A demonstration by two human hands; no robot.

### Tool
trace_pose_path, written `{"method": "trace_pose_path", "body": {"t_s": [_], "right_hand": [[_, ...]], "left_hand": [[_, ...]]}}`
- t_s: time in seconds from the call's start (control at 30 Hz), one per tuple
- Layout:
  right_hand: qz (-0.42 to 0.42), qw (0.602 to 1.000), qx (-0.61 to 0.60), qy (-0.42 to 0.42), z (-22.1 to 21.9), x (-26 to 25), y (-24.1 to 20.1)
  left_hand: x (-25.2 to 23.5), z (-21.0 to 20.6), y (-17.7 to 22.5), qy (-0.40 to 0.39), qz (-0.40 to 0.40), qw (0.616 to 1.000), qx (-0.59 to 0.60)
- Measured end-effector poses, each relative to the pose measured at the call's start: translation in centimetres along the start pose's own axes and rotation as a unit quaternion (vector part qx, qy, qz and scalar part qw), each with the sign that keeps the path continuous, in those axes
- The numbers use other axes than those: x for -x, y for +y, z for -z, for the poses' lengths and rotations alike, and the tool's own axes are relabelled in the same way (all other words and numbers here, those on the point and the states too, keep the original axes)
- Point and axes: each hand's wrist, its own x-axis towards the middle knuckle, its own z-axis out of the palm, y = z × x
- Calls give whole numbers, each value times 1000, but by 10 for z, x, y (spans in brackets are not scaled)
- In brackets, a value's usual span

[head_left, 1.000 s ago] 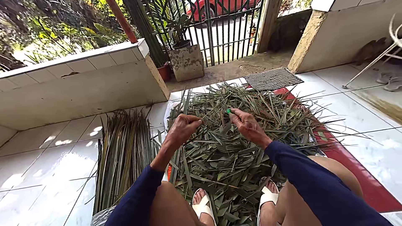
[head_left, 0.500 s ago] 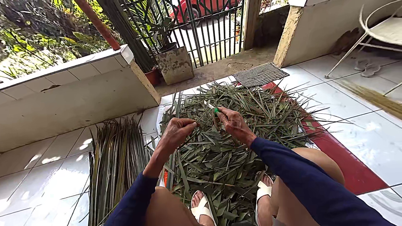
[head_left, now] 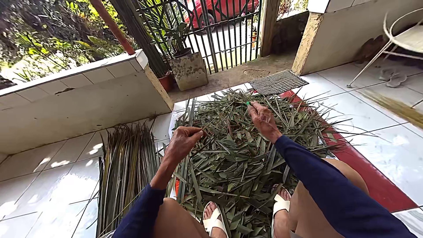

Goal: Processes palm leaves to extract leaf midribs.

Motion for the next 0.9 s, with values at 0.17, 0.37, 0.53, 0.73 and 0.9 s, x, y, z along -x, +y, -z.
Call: {"method": "trace_pose_path", "body": {"t_s": [0.17,0.37,0.53,0.73,0.9], "right_hand": [[50,987,-72,-133,-17,35,-31],[66,973,-95,-199,-25,46,-46],[55,980,-65,-179,-20,44,-42],[47,984,-36,-167,-18,41,-41],[34,990,-21,-139,-18,34,-32]], "left_hand": [[-2,-13,9,53,-34,989,-131],[-5,-28,18,64,-73,979,-179],[-8,-32,19,64,-82,975,-194],[-7,-31,19,55,-78,976,-193],[-2,-24,17,52,-66,981,-174]]}}
